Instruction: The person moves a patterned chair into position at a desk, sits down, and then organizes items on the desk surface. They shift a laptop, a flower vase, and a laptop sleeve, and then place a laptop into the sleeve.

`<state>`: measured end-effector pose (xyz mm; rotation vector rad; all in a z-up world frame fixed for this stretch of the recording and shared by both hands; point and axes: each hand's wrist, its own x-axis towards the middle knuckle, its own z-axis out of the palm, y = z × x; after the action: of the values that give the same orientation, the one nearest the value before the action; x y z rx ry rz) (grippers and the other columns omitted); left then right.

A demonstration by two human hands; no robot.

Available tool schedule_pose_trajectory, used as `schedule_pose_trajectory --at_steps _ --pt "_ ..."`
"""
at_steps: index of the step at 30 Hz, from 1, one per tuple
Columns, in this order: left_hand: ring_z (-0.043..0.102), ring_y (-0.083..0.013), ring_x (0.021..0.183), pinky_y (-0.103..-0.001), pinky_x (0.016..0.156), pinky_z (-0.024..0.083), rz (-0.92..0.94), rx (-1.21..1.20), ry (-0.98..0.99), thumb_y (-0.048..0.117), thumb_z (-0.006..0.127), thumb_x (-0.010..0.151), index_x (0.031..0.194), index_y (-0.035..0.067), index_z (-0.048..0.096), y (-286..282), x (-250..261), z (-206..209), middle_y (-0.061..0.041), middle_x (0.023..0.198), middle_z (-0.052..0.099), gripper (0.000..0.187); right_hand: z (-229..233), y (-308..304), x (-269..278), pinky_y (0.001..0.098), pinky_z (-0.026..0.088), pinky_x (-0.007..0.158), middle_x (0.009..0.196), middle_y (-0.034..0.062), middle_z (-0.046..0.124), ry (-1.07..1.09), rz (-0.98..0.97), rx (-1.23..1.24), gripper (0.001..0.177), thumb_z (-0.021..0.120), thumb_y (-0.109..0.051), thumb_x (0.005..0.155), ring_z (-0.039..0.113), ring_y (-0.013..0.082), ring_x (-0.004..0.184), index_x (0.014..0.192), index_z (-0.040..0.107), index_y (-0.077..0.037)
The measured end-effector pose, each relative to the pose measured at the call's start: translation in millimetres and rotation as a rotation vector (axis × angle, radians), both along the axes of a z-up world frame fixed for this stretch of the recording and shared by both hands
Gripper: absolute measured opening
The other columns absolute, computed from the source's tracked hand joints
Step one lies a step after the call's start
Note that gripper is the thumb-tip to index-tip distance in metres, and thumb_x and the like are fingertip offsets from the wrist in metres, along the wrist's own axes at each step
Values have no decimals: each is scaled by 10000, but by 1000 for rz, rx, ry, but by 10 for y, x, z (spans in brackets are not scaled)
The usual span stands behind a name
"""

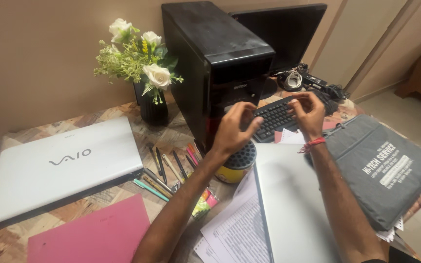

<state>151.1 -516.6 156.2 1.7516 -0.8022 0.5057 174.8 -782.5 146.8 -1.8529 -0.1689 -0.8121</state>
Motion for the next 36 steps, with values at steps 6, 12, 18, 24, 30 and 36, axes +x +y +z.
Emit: schedule_pose_trajectory --at_steps 6,12,18,24,30,36 --pt "737 -233 975 -351 834 620 -130 -20 -50 324 748 924 1194 25 621 -82 98 165 -125 1075 684 422 -65 -135 434 199 530 623 969 99 726 -7 49 102 151 655 -43 1037 692 117 761 1179 639 6" --pt "730 -228 1010 -353 878 611 -159 47 22 348 729 933 1220 46 634 -193 118 288 -115 1098 684 428 -36 -204 553 207 540 601 972 109 725 0 71 179 130 629 -39 1046 708 128 754 1166 627 10" --pt "710 -262 1083 -365 879 612 -142 62 56 365 716 927 1262 34 574 -371 131 99 -159 1167 635 491 -83 -340 547 207 537 601 980 109 731 -36 103 164 134 627 -44 1065 711 133 768 1188 623 9" --pt "704 -290 1103 -425 943 587 -8 69 128 388 717 919 1287 28 563 -453 -67 -30 -162 1188 636 538 -118 -466 409 208 534 598 973 112 735 -26 153 124 140 625 -30 1046 708 131 763 1178 620 14" --pt "579 -314 1237 -459 990 525 67 148 228 401 708 924 1319 24 535 -718 -49 -56 -182 1252 577 574 -20 -747 151 205 541 606 967 102 725 -28 127 119 154 639 -34 1038 704 122 760 1183 619 12" --pt "548 -311 1278 -465 968 539 37 189 262 426 675 912 1342 8 521 -1187 91 -253 -172 1300 528 619 -38 -1180 -12 222 551 601 975 111 729 -40 80 97 175 644 -32 1030 700 121 762 1194 611 22"
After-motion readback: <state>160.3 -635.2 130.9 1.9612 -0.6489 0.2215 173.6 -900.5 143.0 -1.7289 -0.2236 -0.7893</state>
